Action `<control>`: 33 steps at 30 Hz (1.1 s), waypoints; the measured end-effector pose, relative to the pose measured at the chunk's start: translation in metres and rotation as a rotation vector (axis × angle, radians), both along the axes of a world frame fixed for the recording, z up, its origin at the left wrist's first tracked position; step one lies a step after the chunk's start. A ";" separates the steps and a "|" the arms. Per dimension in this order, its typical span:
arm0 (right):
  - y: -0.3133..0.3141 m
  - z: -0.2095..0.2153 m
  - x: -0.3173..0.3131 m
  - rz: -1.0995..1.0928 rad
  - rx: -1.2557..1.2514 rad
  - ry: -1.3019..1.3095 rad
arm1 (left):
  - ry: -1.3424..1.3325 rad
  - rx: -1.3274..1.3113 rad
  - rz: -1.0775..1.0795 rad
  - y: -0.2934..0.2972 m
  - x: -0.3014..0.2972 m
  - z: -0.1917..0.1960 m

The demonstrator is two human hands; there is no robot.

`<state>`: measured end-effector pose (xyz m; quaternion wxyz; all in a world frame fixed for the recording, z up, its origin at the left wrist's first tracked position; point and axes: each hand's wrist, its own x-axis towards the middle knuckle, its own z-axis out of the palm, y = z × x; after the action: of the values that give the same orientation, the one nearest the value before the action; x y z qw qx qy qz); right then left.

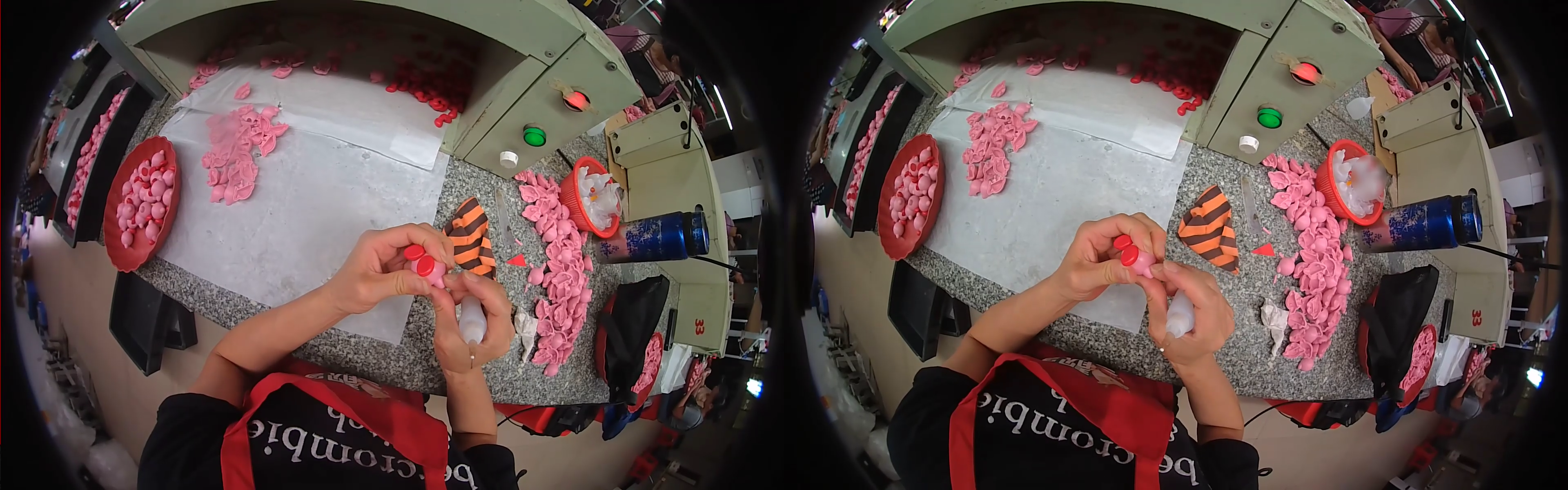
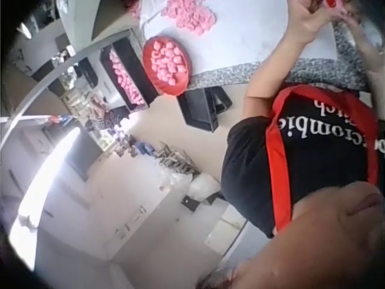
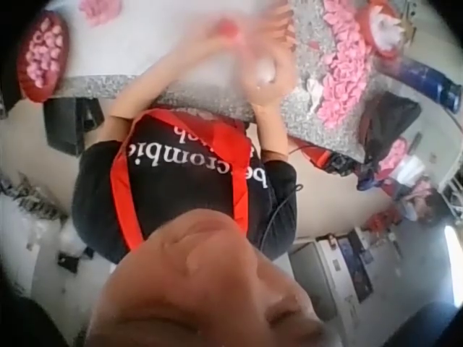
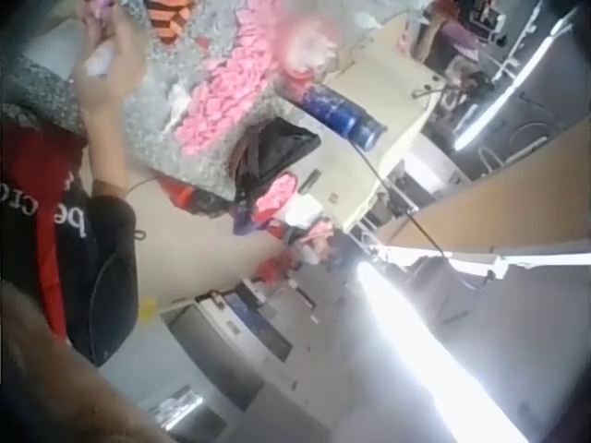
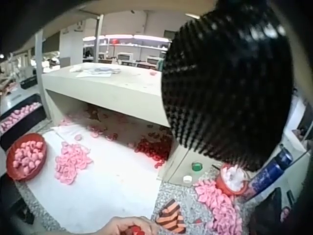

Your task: Assembling small pink clay components into figurines using a liquid applicator bottle on a studio workbench.

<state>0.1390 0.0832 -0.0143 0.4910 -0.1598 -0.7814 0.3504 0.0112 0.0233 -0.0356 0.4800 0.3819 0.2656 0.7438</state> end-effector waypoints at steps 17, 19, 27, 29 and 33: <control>0.037 0.012 0.006 0.465 -1.231 -0.121 | -0.344 -0.389 -0.226 0.000 -0.001 -0.009; 0.038 0.011 0.006 0.471 -1.229 -0.110 | -0.364 -0.410 -0.213 0.002 -0.001 -0.007; 0.037 0.008 0.006 0.472 -1.215 -0.107 | -0.369 -0.458 -0.225 0.002 -0.006 0.006; 0.038 0.007 0.006 0.473 -1.235 -0.122 | -0.351 -0.465 -0.245 0.002 -0.007 0.007; 0.037 0.006 0.006 0.495 -1.242 -0.105 | -0.323 -0.495 -0.229 0.001 -0.008 0.007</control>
<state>0.1449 0.1205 -0.0079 0.1743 -0.2456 -0.4709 0.8292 0.0036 0.0245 -0.0284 0.6752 0.1577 0.3141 0.6486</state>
